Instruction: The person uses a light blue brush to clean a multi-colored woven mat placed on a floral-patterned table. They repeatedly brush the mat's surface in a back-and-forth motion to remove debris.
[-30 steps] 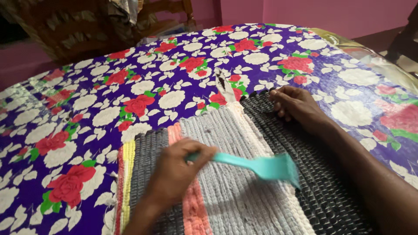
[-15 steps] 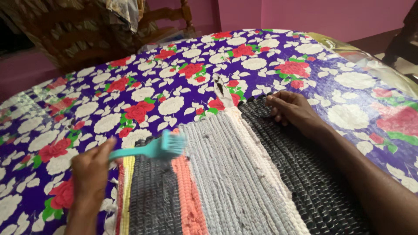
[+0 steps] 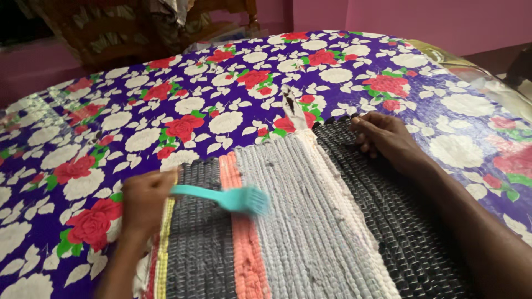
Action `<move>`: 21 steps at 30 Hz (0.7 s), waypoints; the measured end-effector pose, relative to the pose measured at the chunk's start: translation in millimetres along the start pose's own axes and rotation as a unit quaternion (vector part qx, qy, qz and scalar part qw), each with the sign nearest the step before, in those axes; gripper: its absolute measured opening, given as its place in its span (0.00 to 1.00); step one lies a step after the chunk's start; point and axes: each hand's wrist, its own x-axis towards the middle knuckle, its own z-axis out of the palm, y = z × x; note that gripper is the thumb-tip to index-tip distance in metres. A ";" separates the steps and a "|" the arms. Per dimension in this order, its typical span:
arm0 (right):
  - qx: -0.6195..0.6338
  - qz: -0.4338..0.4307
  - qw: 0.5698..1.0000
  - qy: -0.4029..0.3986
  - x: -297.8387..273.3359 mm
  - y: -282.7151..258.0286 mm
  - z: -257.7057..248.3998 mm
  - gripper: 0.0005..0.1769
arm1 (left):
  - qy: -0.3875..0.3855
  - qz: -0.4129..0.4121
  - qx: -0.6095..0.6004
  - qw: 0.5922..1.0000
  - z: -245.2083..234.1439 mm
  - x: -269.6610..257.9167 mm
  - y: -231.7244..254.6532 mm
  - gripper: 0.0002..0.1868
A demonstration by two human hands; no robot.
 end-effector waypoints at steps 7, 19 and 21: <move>0.008 -0.010 1.000 -0.002 0.0 -1.5 1.7 0.16 | 0.042 -0.067 0.004 0.997 -17.0 3.9 4.2 0.26; -0.003 -0.007 1.000 0.002 -4.8 -7.3 3.3 0.18 | -0.189 0.029 0.000 0.982 43.6 -26.5 72.2 0.20; -0.014 -0.011 1.000 0.007 -4.3 -6.3 3.4 0.18 | -0.081 -0.007 0.004 0.997 17.7 -8.7 28.0 0.14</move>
